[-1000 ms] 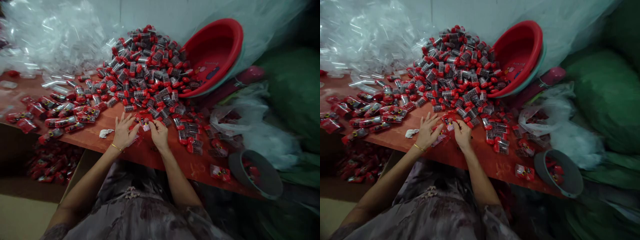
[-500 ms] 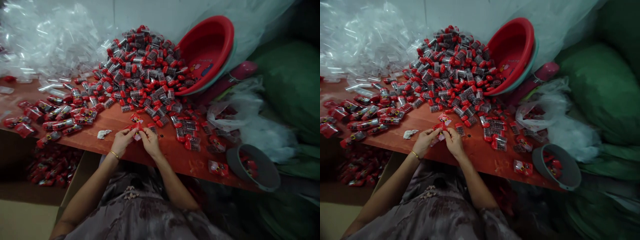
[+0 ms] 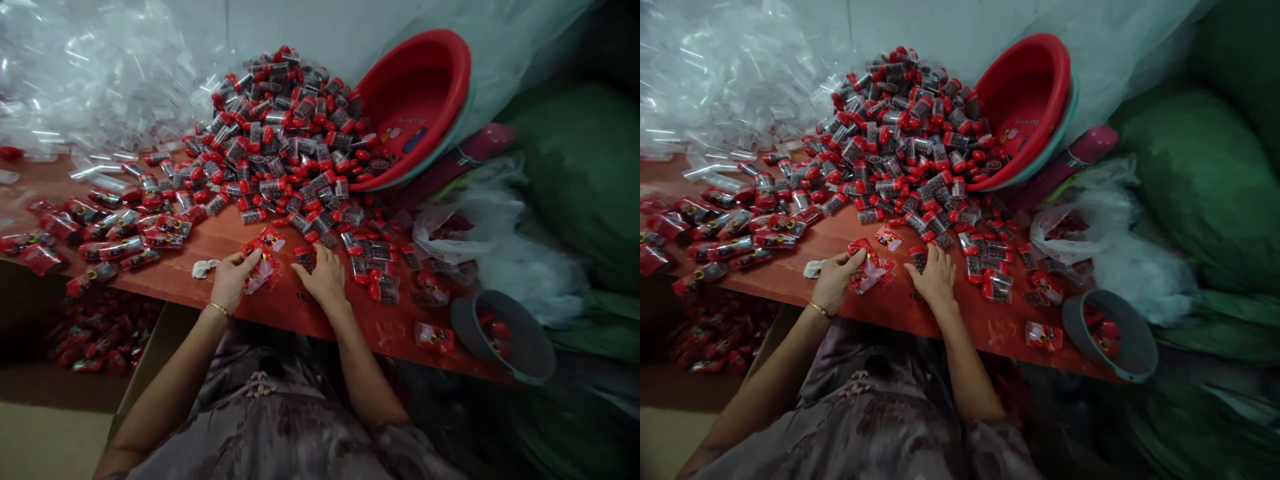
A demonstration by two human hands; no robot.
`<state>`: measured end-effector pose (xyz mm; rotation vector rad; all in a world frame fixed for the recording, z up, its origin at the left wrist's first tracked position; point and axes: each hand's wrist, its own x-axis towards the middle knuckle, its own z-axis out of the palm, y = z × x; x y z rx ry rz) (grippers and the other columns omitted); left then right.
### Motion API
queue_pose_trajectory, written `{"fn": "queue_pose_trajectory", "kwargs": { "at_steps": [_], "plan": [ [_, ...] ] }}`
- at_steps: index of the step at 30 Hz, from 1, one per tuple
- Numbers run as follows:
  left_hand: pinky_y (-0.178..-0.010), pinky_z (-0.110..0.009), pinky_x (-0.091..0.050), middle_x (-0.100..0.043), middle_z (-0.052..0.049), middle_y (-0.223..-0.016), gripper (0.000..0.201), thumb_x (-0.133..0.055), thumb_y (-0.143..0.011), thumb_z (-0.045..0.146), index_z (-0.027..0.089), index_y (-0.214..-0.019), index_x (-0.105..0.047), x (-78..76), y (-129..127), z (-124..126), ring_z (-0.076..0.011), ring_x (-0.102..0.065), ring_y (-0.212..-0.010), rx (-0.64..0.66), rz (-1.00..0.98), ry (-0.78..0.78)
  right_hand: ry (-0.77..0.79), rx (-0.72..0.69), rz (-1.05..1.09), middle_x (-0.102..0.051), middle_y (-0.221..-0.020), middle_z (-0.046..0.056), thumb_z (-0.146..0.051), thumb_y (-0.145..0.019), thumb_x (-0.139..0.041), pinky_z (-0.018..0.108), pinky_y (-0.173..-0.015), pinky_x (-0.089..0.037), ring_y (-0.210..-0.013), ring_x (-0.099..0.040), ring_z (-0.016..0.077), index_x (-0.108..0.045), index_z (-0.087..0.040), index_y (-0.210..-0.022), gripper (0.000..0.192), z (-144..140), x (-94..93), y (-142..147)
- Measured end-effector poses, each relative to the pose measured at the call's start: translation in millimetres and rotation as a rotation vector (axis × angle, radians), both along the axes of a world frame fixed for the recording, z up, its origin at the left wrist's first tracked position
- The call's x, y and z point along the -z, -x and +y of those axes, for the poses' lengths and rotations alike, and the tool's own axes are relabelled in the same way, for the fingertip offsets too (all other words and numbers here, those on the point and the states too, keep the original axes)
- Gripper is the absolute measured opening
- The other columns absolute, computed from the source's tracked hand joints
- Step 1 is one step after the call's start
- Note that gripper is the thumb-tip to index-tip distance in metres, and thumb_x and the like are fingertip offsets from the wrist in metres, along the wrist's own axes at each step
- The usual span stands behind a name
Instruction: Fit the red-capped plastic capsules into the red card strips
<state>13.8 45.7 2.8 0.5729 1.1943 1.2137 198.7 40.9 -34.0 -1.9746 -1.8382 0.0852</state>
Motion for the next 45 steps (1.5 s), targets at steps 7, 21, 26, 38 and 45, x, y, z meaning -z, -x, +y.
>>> {"fn": "queue_pose_trajectory", "kwargs": {
  "at_steps": [7,21,26,38,45],
  "plan": [
    [-0.046,-0.018,-0.047,-0.061,0.002,-0.054,0.041,-0.086,-0.046,0.039,0.012,-0.065,-0.061,-7.0,-2.7,-5.9,-0.0069,-0.054,-0.044,0.034,-0.161,0.153,0.017,-0.120,-0.018,-0.064,-0.111,0.017,-0.024,-0.082,-0.051,0.043,-0.085,-0.044,-0.096,-0.056,0.0280,-0.059,-0.011,-0.111,0.033,-8.0,12.3,-4.7],
    [-0.052,-0.020,-0.048,-0.070,-0.005,-0.071,0.047,-0.084,-0.046,0.045,0.011,-0.075,-0.069,-0.3,-16.3,-21.4,-0.0112,-0.062,-0.057,0.134,-0.082,0.103,0.381,-0.313,1.243,-0.064,-0.068,-0.002,-0.046,-0.082,-0.056,0.016,-0.034,-0.034,-0.034,-0.047,0.0048,-0.055,-0.017,-0.113,0.042,-82.0,-28.9,3.9],
    [-0.051,-0.021,-0.048,-0.070,-0.005,-0.068,0.048,-0.085,-0.044,0.045,0.012,-0.073,-0.068,2.7,-12.9,-20.9,-0.0111,-0.061,-0.053,0.113,-0.080,0.139,0.202,-0.323,1.208,-0.062,-0.076,0.000,-0.046,-0.091,-0.041,0.022,-0.044,-0.046,-0.045,-0.053,0.0079,-0.051,-0.023,-0.124,0.041,-83.7,-13.4,-3.2],
    [-0.052,-0.022,-0.050,-0.070,-0.005,-0.066,0.048,-0.085,-0.045,0.045,0.011,-0.073,-0.068,1.4,-14.7,-19.5,-0.0122,-0.062,-0.054,0.180,-0.109,0.146,-0.292,-0.563,0.317,-0.050,-0.110,0.009,-0.020,-0.088,-0.052,0.035,-0.081,-0.052,-0.097,-0.055,0.0178,-0.061,-0.026,-0.119,0.033,-79.5,-14.4,-11.7],
    [-0.051,-0.021,-0.049,-0.070,-0.004,-0.066,0.045,-0.085,-0.045,0.042,0.011,-0.073,-0.068,-1.6,-15.5,-20.6,-0.0105,-0.061,-0.050,0.156,-0.077,0.125,-0.390,-0.510,0.347,-0.052,-0.109,0.009,-0.016,-0.086,-0.055,0.036,-0.080,-0.052,-0.097,-0.056,0.0184,-0.062,-0.028,-0.118,0.035,-76.1,-10.2,-3.7]
  ]
}}
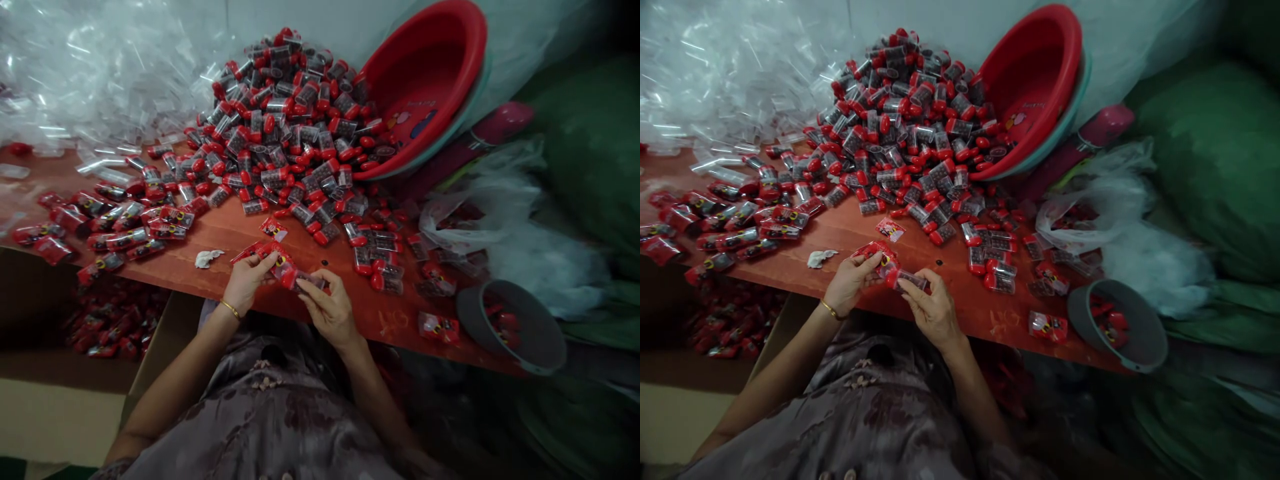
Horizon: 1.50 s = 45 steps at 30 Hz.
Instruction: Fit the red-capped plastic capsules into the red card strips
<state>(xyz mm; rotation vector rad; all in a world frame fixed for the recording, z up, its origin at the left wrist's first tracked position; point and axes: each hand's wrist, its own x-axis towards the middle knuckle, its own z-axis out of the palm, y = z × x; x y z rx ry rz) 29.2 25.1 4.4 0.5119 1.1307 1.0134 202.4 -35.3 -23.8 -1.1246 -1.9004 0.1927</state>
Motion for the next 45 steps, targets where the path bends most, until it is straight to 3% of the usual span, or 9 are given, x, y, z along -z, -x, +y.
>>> {"fn": "queue_pose_trajectory", "kwargs": {
  "at_steps": [10,17,22,30,33,36,38,41,45],
  "plan": [
    [-0.063,-0.023,-0.050,-0.069,-0.001,-0.070,0.046,-0.089,-0.037,0.031,0.012,-0.072,-0.067,-0.7,-15.7,-9.6,-0.0099,-0.061,-0.060,-0.006,-0.143,-0.027,-0.010,0.130,0.126,-0.050,-0.102,0.009,-0.017,-0.086,-0.053,0.034,-0.077,-0.052,-0.092,-0.055,0.0183,-0.060,-0.024,-0.119,0.034,3.9,2.4,23.6],
    [-0.044,-0.016,-0.033,-0.048,0.008,-0.048,0.040,-0.080,-0.053,0.047,0.015,-0.059,-0.057,7.7,-28.3,-18.0,-0.0013,-0.037,-0.041,-0.069,-0.206,-0.039,0.030,0.202,0.154,-0.050,-0.099,0.009,-0.019,-0.088,-0.051,0.034,-0.079,-0.052,-0.091,-0.056,0.0185,-0.059,-0.022,-0.122,0.035,3.6,5.6,40.3],
    [-0.057,-0.019,-0.042,-0.063,0.002,-0.063,0.041,-0.083,-0.047,0.042,0.015,-0.072,-0.065,7.4,-32.7,-21.4,-0.0064,-0.053,-0.056,-0.075,-0.235,-0.053,0.004,0.237,0.144,-0.050,-0.098,0.010,-0.019,-0.088,-0.050,0.032,-0.075,-0.053,-0.089,-0.056,0.0180,-0.061,-0.022,-0.118,0.032,4.6,7.5,44.5],
    [-0.059,-0.021,-0.045,-0.064,0.002,-0.060,0.037,-0.084,-0.049,0.041,0.014,-0.066,-0.065,3.0,-26.5,-16.9,-0.0088,-0.057,-0.056,-0.031,-0.266,-0.059,-0.029,0.160,0.171,-0.053,-0.099,0.009,-0.018,-0.087,-0.053,0.032,-0.077,-0.053,-0.090,-0.059,0.0176,-0.059,-0.022,-0.117,0.031,5.9,4.7,42.8],
    [-0.064,-0.023,-0.047,-0.066,0.000,-0.064,0.040,-0.086,-0.045,0.038,0.013,-0.070,-0.066,1.8,-28.6,-18.1,-0.0100,-0.059,-0.059,-0.093,-0.241,-0.049,0.133,0.155,0.265,-0.060,-0.104,0.012,-0.024,-0.088,-0.050,0.034,-0.078,-0.054,-0.091,-0.062,0.0197,-0.050,-0.019,-0.126,0.038,0.4,4.8,39.2],
    [-0.058,-0.020,-0.046,-0.065,0.000,-0.063,0.041,-0.086,-0.045,0.040,0.013,-0.069,-0.065,4.4,-34.4,-22.5,-0.0089,-0.058,-0.057,-0.135,-0.191,-0.082,0.431,0.113,0.427,-0.067,-0.084,0.006,-0.030,-0.091,-0.045,0.027,-0.060,-0.055,-0.063,-0.063,0.0147,-0.054,-0.018,-0.117,0.030,-3.4,5.8,32.5],
    [-0.048,-0.019,-0.042,-0.061,0.001,-0.058,0.040,-0.083,-0.051,0.043,0.013,-0.068,-0.063,7.6,-40.1,-27.0,-0.0080,-0.054,-0.050,-0.076,-0.162,-0.113,0.575,0.094,0.557,-0.065,-0.069,0.001,-0.034,-0.090,-0.047,0.024,-0.050,-0.051,-0.049,-0.058,0.0119,-0.058,-0.018,-0.105,0.025,-3.8,6.7,27.8],
    [-0.035,-0.021,-0.037,-0.056,0.003,-0.056,0.040,-0.078,-0.058,0.047,0.014,-0.071,-0.061,10.4,-51.1,-33.5,-0.0082,-0.049,-0.039,0.061,-0.134,-0.124,0.678,0.062,0.762,-0.063,-0.064,-0.001,-0.041,-0.087,-0.051,0.021,-0.042,-0.046,-0.042,-0.053,0.0093,-0.059,-0.017,-0.095,0.027,-2.6,9.6,21.6],
    [-0.034,-0.022,-0.037,-0.057,0.002,-0.058,0.041,-0.076,-0.060,0.049,0.013,-0.071,-0.060,8.8,-66.9,-34.4,-0.0079,-0.047,-0.035,0.173,-0.072,-0.119,0.747,0.030,0.967,-0.062,-0.059,-0.004,-0.047,-0.083,-0.055,0.018,-0.037,-0.039,-0.037,-0.048,0.0063,-0.058,-0.018,-0.083,0.029,1.6,14.6,8.7]
  ]
}}
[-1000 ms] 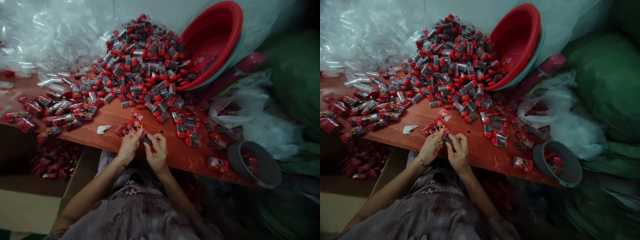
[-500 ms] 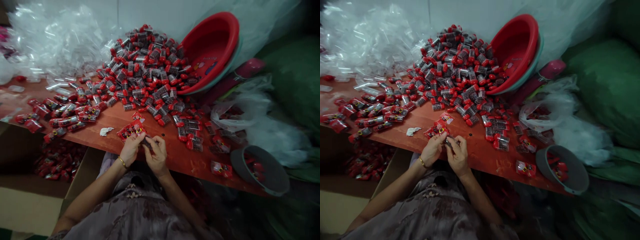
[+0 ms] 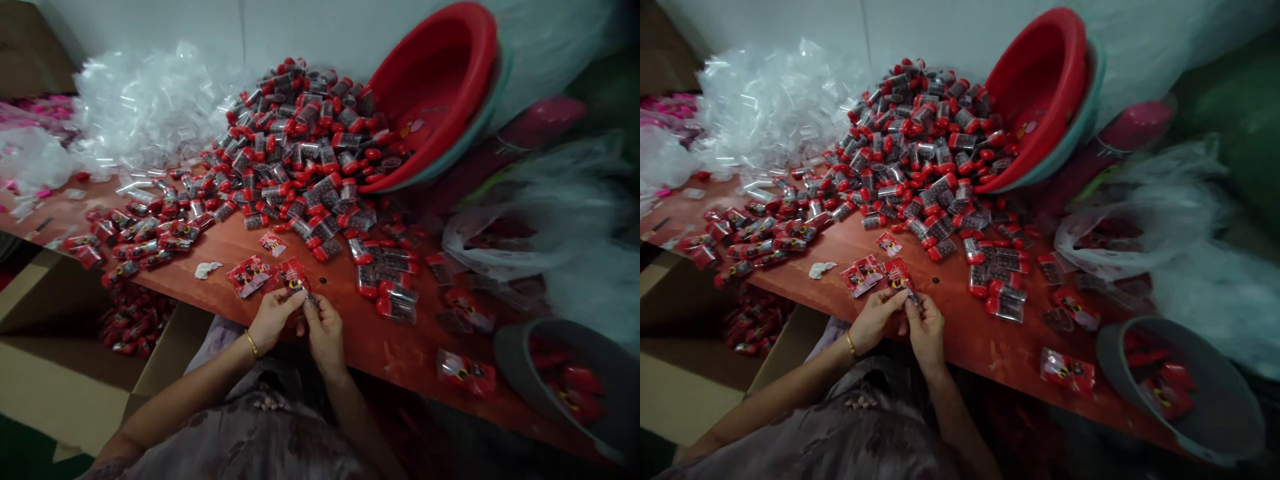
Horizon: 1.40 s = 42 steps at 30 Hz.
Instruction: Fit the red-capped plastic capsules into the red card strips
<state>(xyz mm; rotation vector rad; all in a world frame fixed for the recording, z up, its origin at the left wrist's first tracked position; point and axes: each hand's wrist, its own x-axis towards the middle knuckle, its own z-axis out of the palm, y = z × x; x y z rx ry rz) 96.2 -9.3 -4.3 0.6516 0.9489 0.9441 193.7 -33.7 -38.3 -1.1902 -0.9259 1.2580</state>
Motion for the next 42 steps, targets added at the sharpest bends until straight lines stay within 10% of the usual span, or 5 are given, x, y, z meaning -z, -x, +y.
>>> {"fn": "queue_pose_trajectory", "kwargs": {
  "at_steps": [14,24,30,38,42],
  "plan": [
    [-0.055,-0.021,-0.047,-0.063,0.000,-0.057,0.035,-0.080,-0.059,0.042,0.012,-0.062,-0.062,-3.6,-20.4,20.3,-0.0087,-0.056,-0.051,0.072,-0.033,0.128,-0.222,-0.035,-0.362,-0.053,-0.046,-0.005,-0.051,-0.076,-0.062,0.020,-0.044,-0.040,-0.041,-0.049,0.0092,-0.050,-0.020,-0.058,0.038,19.2,15.6,-46.7],
    [-0.054,-0.021,-0.052,-0.069,-0.003,-0.067,0.022,-0.045,-0.091,0.023,0.014,-0.077,-0.059,-45.1,139.9,55.4,-0.0104,-0.063,-0.051,-0.624,0.114,0.210,-0.432,-0.065,-0.797,-0.064,-0.058,0.001,-0.034,-0.092,-0.042,0.022,-0.054,-0.045,-0.052,-0.060,0.0124,-0.058,-0.020,-0.070,0.030,19.3,25.6,-42.0],
    [-0.065,-0.030,-0.055,-0.071,-0.017,-0.085,0.052,-0.032,-0.092,0.047,0.006,-0.091,-0.064,-45.9,204.4,46.3,-0.0200,-0.069,-0.070,-0.424,0.174,0.274,-0.389,-0.074,-0.749,-0.058,-0.052,-0.003,-0.032,-0.092,-0.042,0.020,-0.050,-0.046,-0.048,-0.058,0.0109,-0.055,-0.021,-0.066,0.031,23.6,21.2,-42.7],
    [-0.108,-0.050,-0.029,-0.062,-0.012,-0.123,0.036,-0.059,-0.080,0.041,0.021,-0.108,-0.066,12.9,201.3,76.1,-0.0295,-0.054,-0.118,-0.275,1.488,-0.810,-0.892,-0.202,-1.056,-0.068,-0.076,0.005,-0.025,-0.089,-0.050,0.030,-0.068,-0.049,-0.073,-0.061,0.0184,-0.061,-0.019,-0.087,0.012,112.6,-51.6,37.7],
    [-0.110,-0.058,-0.018,-0.049,-0.014,-0.138,0.041,-0.057,-0.082,0.036,0.019,-0.119,-0.061,24.2,211.8,112.9,-0.0355,-0.034,-0.134,-0.095,1.777,-0.940,-0.952,-0.417,-1.169,-0.065,-0.107,0.012,-0.029,-0.088,-0.051,0.038,-0.089,-0.046,-0.100,-0.056,0.0244,-0.061,-0.016,-0.103,0.022,183.5,-70.3,123.0]
  ]
}}
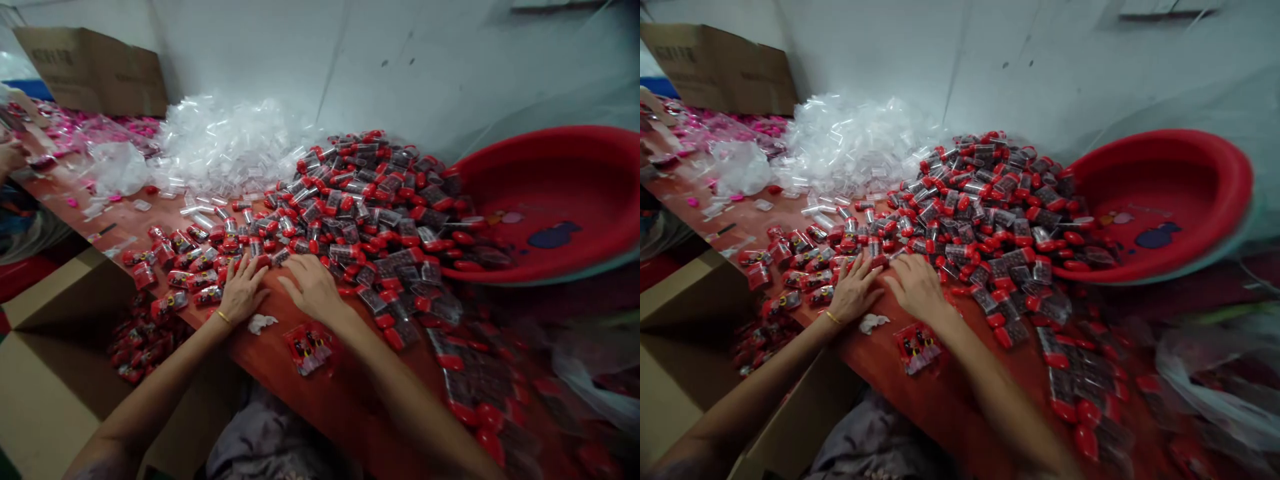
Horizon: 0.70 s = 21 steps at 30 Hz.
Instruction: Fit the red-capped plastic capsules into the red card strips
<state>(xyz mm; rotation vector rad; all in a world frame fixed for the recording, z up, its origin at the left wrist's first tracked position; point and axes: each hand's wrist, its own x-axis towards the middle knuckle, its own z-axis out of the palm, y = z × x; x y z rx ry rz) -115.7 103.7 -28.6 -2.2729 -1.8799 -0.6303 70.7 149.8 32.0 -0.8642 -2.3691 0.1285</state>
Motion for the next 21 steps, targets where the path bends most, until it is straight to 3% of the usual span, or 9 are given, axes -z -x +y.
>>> {"fn": "queue_pose_trajectory", "kwargs": {
  "at_steps": [4,7,11,14,18,21],
  "plan": [
    [-0.109,-0.061,-0.019,-0.056,-0.011,-0.131,0.025,-0.055,-0.084,0.031,0.021,-0.104,-0.068,7.1,6.1,14.4,-0.0360,-0.036,-0.132,0.005,0.037,0.074,0.064,-0.028,-0.180,-0.053,-0.130,0.014,-0.026,-0.089,-0.047,0.043,-0.101,-0.037,-0.121,-0.044,0.0268,-0.055,-0.015,-0.121,0.035,59.2,7.3,76.4],
    [-0.109,-0.059,-0.021,-0.058,-0.012,-0.128,0.022,-0.055,-0.083,0.025,0.022,-0.101,-0.068,9.7,9.6,15.2,-0.0340,-0.040,-0.130,0.026,0.012,0.086,0.105,-0.047,-0.293,-0.043,-0.139,0.017,-0.027,-0.082,-0.054,0.048,-0.106,-0.028,-0.129,-0.035,0.0308,-0.050,-0.011,-0.127,0.048,90.4,19.3,112.8],
    [-0.110,-0.058,-0.021,-0.064,-0.011,-0.120,0.023,-0.055,-0.084,0.027,0.023,-0.101,-0.068,10.4,18.0,16.5,-0.0332,-0.046,-0.125,0.036,-0.043,0.100,0.121,-0.096,-0.408,-0.035,-0.145,0.021,-0.029,-0.074,-0.059,0.055,-0.109,-0.016,-0.134,-0.028,0.0348,-0.044,-0.008,-0.132,0.064,118.8,31.0,136.0],
    [-0.111,-0.058,-0.016,-0.065,-0.010,-0.119,0.031,-0.054,-0.085,0.030,0.025,-0.113,-0.063,9.3,25.0,19.0,-0.0332,-0.045,-0.126,-0.020,-0.048,0.048,0.096,-0.212,-0.462,-0.028,-0.150,0.018,-0.027,-0.069,-0.061,0.057,-0.110,-0.009,-0.138,-0.020,0.0341,-0.038,-0.012,-0.137,0.073,137.6,34.8,147.3],
    [-0.111,-0.058,-0.009,-0.052,-0.015,-0.135,0.043,-0.054,-0.082,0.037,0.019,-0.121,-0.059,5.8,33.0,24.9,-0.0374,-0.030,-0.135,-0.092,-0.014,0.020,0.047,-0.357,-0.530,-0.028,-0.151,0.015,-0.033,-0.069,-0.062,0.060,-0.109,-0.009,-0.140,-0.016,0.0350,-0.036,-0.015,-0.139,0.076,160.1,39.9,167.4],
    [-0.110,-0.059,-0.010,-0.056,-0.014,-0.130,0.040,-0.052,-0.082,0.041,0.020,-0.115,-0.062,4.4,40.1,30.5,-0.0388,-0.034,-0.133,-0.105,0.020,0.048,0.023,-0.357,-0.532,-0.035,-0.148,0.012,-0.040,-0.076,-0.055,0.062,-0.107,-0.012,-0.138,-0.018,0.0352,-0.036,-0.018,-0.139,0.069,166.7,46.9,179.7]
  ]
}}
